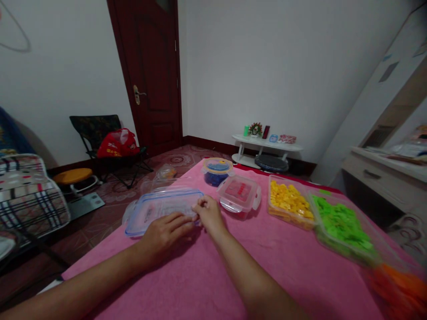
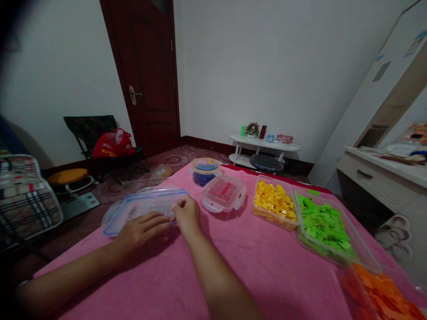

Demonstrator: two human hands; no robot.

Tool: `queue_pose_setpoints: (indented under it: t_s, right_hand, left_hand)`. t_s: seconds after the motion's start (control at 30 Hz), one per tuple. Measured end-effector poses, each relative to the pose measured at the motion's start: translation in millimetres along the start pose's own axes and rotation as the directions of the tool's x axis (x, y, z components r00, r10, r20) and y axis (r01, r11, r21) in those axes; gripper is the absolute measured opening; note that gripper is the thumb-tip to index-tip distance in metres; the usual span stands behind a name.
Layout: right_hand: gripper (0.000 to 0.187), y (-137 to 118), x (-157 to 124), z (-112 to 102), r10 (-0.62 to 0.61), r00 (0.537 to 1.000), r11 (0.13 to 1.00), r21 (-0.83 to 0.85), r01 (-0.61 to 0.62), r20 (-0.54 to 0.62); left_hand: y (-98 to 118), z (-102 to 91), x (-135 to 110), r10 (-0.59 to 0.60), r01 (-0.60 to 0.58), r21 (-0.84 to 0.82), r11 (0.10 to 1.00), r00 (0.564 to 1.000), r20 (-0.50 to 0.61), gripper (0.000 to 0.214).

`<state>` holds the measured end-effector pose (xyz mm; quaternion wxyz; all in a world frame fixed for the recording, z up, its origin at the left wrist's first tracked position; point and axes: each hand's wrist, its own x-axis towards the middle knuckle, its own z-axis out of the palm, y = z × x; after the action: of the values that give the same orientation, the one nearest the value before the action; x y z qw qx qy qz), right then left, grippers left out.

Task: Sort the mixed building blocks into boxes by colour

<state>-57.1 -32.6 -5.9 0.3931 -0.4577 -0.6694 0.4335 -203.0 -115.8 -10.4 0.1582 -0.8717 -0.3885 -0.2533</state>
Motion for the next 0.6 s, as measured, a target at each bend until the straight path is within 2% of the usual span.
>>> queue_pose_setpoints:
  t_s: [0.1,0.2,0.27,0.33,0.4,0.47,0.53,0.6]
  right_hand:
    - [0.011,-18.0,-16.8,-25.9,-0.114,0.99,0.982,0.144,0.125,-0.08]
    - [0.012,-30.7,-46.6,-62.8,-0.157,0.98,0.97,0.165,0.176,-0.124]
    - [0.018,-33.1,-71.3,-92.4,-0.133,0.978,0.978,0.14,0.156,-0.161]
    - [0.026,-30.8,-97.8,-125.2,-0.096,0.974,0.988,0.1,0.118,-0.208]
    - [0.031,-26.0,-125.3,-159.7,-0.055,0.959,0.997,0.044,0.071,-0.279]
    - [0.034,-21.9,-153.1,-193.0,-0.007,0.93,1.0,-0.018,0.0,-0.367]
    - [0.037,-20.6,-180.4,-221.8,0.043,0.885,0.995,-0.06,-0.079,-0.463]
    - [0.041,-22.7,-205.1,-244.7,0.091,0.832,0.984,-0.08,-0.16,-0.547]
  left_hand:
    - [11.2,-18.3,10.8,-0.007,0.006,-0.197,0.98,1.0,-0.004,0.023]
    - [22.3,-28.9,18.4,-0.137,0.159,-0.422,0.893,0.987,0.083,0.019]
    - [28.0,-28.7,22.0,-0.254,0.318,-0.506,0.802,0.948,0.194,0.031]
    - [32.9,-23.2,25.7,-0.314,0.456,-0.558,0.693,0.888,0.336,0.045]
    - [39.1,-14.3,31.2,-0.292,0.552,-0.599,0.58,0.827,0.48,0.051]
    - [49.0,-5.0,40.8,-0.241,0.609,-0.634,0.477,0.784,0.571,0.047]
    - [63.9,1.9,56.3,-0.201,0.633,-0.685,0.36,0.77,0.606,0.04]
    - [83.5,4.5,78.0,-0.147,0.633,-0.751,0.188,0.774,0.616,0.044]
